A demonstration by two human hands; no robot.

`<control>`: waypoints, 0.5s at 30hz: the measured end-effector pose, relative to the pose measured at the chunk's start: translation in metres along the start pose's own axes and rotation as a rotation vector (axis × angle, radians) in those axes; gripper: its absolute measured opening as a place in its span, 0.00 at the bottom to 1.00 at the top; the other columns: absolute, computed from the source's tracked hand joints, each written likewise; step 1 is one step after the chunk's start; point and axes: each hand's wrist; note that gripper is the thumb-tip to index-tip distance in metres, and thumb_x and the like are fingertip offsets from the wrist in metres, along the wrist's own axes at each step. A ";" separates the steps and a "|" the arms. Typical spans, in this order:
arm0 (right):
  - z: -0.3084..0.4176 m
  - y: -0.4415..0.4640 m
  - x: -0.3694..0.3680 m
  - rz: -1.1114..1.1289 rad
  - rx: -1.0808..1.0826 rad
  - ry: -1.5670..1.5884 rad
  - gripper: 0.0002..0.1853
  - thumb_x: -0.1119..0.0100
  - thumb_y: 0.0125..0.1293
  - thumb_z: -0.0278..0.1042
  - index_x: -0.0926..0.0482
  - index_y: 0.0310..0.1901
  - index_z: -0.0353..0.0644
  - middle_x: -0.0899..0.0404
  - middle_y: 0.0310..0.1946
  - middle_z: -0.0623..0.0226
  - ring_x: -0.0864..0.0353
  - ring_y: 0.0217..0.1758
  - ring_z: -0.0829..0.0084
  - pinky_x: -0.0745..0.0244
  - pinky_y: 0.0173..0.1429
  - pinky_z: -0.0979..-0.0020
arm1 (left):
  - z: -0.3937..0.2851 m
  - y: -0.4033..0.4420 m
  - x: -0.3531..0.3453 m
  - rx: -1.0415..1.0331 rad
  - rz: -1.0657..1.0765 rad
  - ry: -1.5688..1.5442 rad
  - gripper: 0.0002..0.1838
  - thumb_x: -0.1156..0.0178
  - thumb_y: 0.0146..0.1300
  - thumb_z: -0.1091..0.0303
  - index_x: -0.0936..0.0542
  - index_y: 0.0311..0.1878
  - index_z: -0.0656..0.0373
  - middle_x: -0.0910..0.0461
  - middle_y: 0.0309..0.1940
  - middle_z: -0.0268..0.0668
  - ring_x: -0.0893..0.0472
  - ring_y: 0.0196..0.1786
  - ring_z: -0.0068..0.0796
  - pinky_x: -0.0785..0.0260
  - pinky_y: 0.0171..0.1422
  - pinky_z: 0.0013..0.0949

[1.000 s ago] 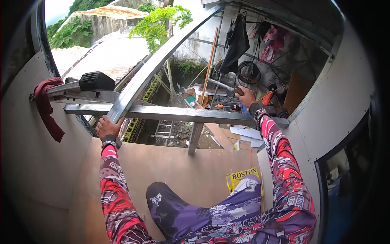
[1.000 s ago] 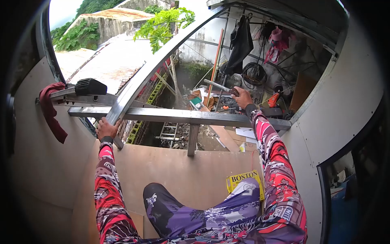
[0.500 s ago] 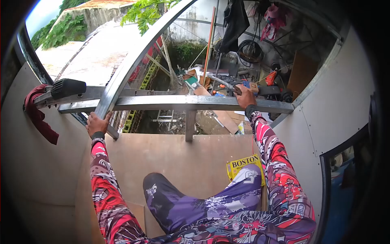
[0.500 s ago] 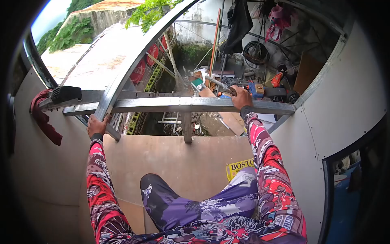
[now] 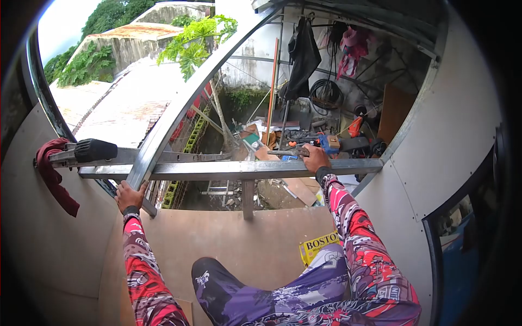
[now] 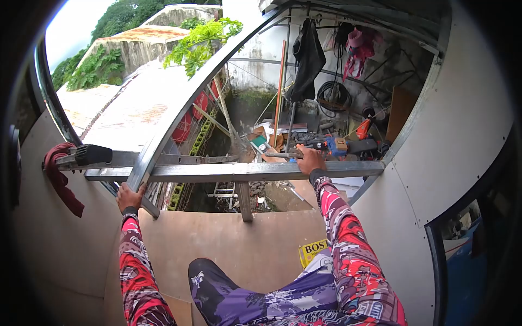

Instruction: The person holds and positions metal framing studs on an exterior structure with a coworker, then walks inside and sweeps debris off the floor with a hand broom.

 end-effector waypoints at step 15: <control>0.007 -0.004 0.005 -0.042 0.007 0.037 0.23 0.38 0.58 0.36 0.17 0.58 0.55 0.14 0.46 0.50 0.16 0.53 0.49 0.22 0.58 0.51 | -0.001 0.000 0.004 0.016 0.011 -0.024 0.46 0.41 0.56 0.23 0.25 0.52 0.64 0.21 0.52 0.51 0.22 0.60 0.52 0.32 0.63 0.53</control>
Point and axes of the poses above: each hand's wrist, its own y-axis towards the middle knuckle, its own x-axis out of the back of the hand, z = x × y
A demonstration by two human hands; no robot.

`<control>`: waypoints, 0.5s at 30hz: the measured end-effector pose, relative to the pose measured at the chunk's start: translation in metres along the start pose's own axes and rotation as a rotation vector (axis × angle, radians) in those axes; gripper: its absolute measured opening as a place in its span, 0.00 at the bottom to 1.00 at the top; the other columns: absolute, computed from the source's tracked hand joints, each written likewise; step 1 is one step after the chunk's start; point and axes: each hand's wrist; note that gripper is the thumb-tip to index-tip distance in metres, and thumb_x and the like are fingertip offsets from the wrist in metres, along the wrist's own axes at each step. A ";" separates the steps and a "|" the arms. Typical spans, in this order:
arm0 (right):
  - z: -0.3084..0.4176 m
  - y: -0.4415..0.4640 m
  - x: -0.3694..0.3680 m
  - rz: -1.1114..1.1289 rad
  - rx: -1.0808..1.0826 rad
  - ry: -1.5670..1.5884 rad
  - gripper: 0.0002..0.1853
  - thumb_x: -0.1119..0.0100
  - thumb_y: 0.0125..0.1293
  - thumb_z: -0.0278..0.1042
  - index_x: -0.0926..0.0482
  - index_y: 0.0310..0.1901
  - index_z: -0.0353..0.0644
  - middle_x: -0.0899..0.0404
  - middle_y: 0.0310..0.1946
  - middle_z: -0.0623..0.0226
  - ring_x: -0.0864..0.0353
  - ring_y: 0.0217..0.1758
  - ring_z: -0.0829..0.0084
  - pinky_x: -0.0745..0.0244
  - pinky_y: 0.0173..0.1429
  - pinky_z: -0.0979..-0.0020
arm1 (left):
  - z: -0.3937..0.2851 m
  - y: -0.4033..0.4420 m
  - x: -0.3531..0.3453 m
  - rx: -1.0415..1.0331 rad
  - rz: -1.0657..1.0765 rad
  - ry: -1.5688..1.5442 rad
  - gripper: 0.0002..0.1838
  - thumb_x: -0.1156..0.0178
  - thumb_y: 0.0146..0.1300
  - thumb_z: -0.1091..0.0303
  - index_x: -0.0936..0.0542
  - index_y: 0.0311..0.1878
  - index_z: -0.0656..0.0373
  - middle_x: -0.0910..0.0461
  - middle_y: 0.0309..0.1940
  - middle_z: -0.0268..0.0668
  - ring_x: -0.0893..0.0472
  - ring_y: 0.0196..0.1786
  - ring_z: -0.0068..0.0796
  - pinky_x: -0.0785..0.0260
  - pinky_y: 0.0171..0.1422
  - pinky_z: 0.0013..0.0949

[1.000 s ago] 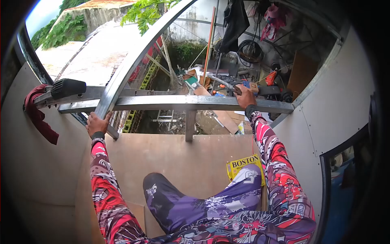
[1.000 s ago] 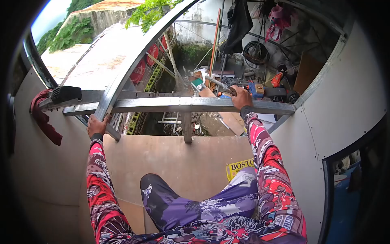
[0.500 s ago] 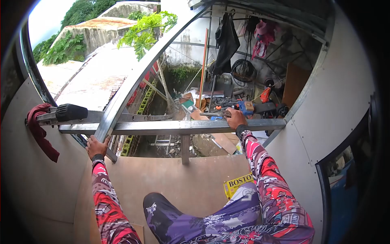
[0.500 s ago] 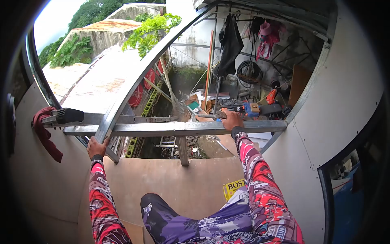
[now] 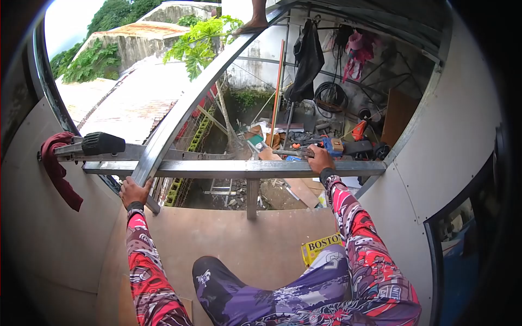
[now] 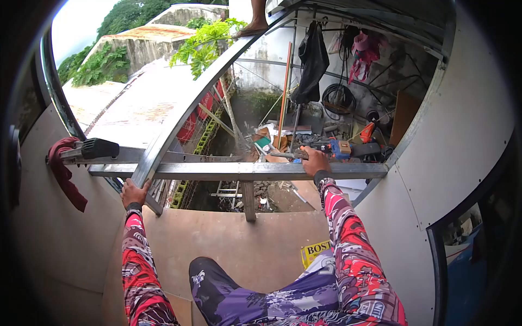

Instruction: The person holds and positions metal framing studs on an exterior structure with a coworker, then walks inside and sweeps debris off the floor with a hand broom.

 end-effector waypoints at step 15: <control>0.001 0.001 -0.001 0.013 -0.024 -0.012 0.21 0.37 0.59 0.37 0.17 0.57 0.57 0.14 0.45 0.49 0.15 0.52 0.48 0.22 0.57 0.51 | 0.000 0.000 0.000 -0.006 -0.015 0.003 0.46 0.41 0.55 0.22 0.26 0.52 0.63 0.21 0.51 0.50 0.22 0.59 0.52 0.31 0.63 0.52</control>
Point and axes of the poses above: each hand's wrist, its own y-axis towards the middle knuckle, its own x-axis out of the back of the hand, z = x × y
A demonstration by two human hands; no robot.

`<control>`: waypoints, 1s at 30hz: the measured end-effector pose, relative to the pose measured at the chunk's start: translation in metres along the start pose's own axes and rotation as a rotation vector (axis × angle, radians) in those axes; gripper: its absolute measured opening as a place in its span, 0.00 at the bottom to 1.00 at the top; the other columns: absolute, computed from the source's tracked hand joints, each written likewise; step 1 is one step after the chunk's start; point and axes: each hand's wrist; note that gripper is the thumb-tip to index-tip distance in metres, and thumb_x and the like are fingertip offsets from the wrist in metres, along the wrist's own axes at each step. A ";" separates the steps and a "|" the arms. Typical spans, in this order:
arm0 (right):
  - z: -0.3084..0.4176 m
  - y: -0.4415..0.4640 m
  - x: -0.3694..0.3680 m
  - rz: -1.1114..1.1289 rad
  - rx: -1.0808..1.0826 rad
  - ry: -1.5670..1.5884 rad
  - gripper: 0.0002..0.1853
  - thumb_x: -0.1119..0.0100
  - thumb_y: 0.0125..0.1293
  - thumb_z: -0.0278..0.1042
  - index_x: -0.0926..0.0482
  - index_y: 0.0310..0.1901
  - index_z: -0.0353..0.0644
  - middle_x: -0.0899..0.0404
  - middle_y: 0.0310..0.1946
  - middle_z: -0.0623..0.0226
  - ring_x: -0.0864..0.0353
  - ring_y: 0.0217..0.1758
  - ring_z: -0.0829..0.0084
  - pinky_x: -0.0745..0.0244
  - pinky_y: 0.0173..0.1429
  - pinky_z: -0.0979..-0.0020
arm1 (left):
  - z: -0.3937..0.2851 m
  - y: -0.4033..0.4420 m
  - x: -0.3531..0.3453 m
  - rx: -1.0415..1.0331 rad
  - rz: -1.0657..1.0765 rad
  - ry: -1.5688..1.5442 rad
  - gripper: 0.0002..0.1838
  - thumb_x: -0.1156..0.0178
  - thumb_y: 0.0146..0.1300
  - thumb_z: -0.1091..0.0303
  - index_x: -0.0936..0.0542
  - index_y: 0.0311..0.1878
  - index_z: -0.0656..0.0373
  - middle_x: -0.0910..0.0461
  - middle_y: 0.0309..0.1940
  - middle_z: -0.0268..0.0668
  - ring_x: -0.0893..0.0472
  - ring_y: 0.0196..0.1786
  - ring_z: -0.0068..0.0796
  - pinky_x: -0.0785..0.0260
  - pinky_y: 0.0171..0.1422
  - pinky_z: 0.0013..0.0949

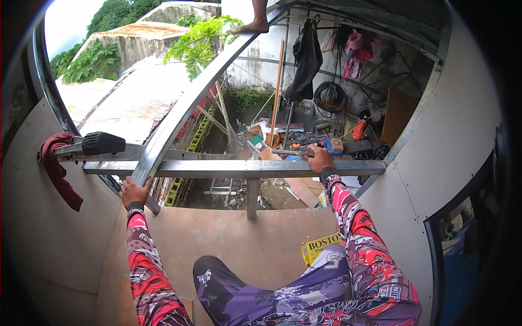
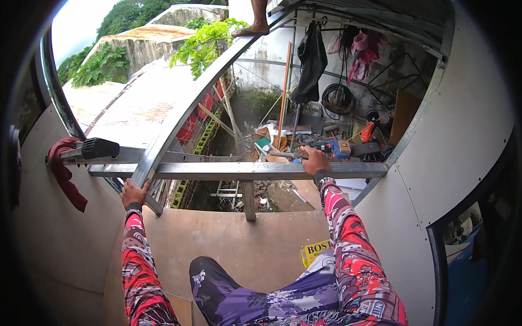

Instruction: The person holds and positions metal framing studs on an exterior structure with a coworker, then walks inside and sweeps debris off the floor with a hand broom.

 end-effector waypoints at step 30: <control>-0.002 0.000 -0.001 -0.004 0.021 -0.007 0.19 0.36 0.60 0.40 0.18 0.55 0.55 0.14 0.44 0.49 0.16 0.52 0.46 0.23 0.58 0.49 | 0.002 0.000 -0.002 -0.017 -0.030 0.010 0.47 0.42 0.56 0.21 0.25 0.51 0.64 0.21 0.50 0.51 0.21 0.57 0.52 0.30 0.61 0.52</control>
Point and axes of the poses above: each hand's wrist, its own y-axis towards the middle knuckle, its own x-axis out of the back of the hand, z = x × y
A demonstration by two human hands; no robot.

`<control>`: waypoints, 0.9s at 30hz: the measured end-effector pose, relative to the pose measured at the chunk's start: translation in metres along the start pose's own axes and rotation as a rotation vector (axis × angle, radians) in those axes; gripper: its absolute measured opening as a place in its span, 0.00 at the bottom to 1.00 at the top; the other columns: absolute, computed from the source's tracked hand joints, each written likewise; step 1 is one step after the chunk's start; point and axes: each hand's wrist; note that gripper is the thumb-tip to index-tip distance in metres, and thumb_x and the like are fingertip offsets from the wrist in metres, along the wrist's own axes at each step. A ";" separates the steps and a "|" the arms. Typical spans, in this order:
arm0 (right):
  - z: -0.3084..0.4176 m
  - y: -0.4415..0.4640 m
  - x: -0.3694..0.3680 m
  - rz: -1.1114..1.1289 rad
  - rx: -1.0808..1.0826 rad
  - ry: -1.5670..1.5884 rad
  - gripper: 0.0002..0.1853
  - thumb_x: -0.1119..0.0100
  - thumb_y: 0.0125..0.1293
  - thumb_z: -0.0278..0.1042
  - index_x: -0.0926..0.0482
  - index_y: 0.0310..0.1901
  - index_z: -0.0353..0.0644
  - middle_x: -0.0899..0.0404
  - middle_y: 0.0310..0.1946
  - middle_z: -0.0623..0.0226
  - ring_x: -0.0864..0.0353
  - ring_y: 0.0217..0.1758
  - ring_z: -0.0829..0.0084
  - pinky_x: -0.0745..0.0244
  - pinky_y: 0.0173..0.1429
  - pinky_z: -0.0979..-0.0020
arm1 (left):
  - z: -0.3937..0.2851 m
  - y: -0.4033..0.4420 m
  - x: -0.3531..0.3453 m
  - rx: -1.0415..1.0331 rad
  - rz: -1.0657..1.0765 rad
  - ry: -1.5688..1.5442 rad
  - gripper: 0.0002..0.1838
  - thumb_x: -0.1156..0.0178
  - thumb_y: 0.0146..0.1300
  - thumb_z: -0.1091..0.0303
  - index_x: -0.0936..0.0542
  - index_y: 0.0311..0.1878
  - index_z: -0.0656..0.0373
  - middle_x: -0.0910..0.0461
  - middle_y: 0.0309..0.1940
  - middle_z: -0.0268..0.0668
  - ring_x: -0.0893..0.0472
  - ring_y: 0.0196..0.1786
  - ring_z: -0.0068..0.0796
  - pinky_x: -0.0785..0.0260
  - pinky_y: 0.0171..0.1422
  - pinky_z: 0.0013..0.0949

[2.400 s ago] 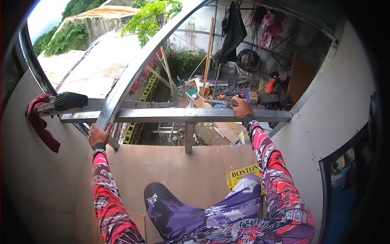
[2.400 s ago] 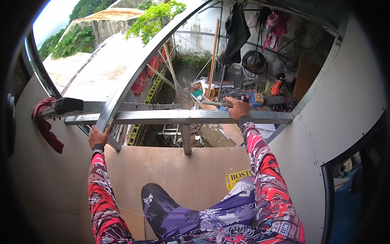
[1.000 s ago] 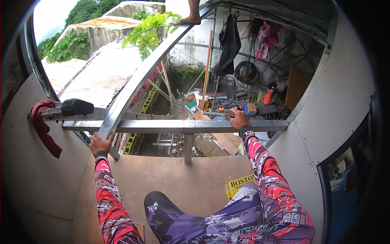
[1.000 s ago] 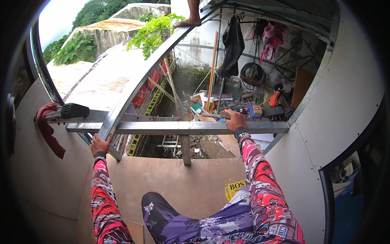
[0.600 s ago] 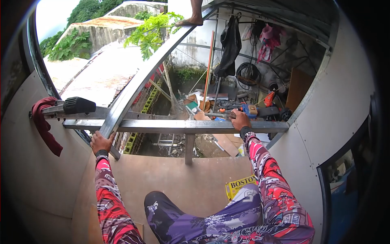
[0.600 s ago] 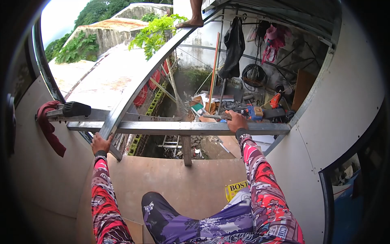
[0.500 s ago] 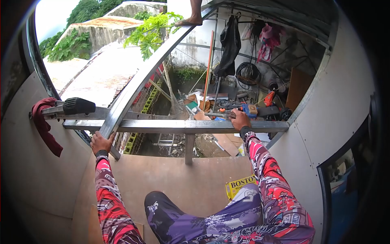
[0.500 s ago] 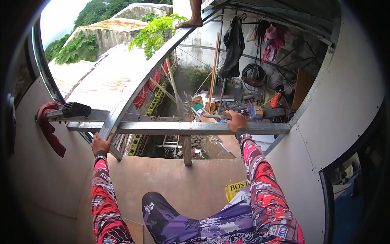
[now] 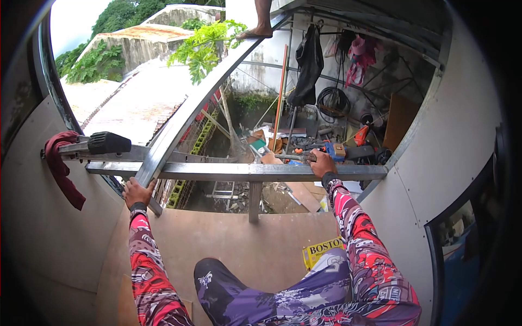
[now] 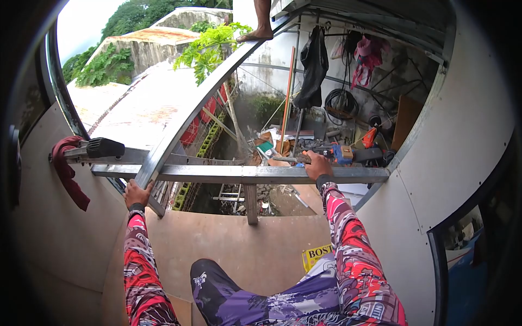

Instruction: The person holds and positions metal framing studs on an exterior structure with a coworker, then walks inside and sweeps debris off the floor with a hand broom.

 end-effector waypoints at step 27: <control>0.004 -0.002 0.003 0.005 -0.012 -0.005 0.20 0.37 0.59 0.38 0.18 0.55 0.55 0.14 0.44 0.49 0.15 0.51 0.47 0.21 0.56 0.49 | -0.001 -0.001 0.002 0.014 0.015 -0.019 0.46 0.41 0.56 0.22 0.25 0.52 0.63 0.21 0.51 0.51 0.22 0.59 0.52 0.32 0.63 0.51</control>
Point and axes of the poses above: each hand's wrist, its own y-axis towards the middle knuckle, its own x-axis out of the back of the hand, z = x × y
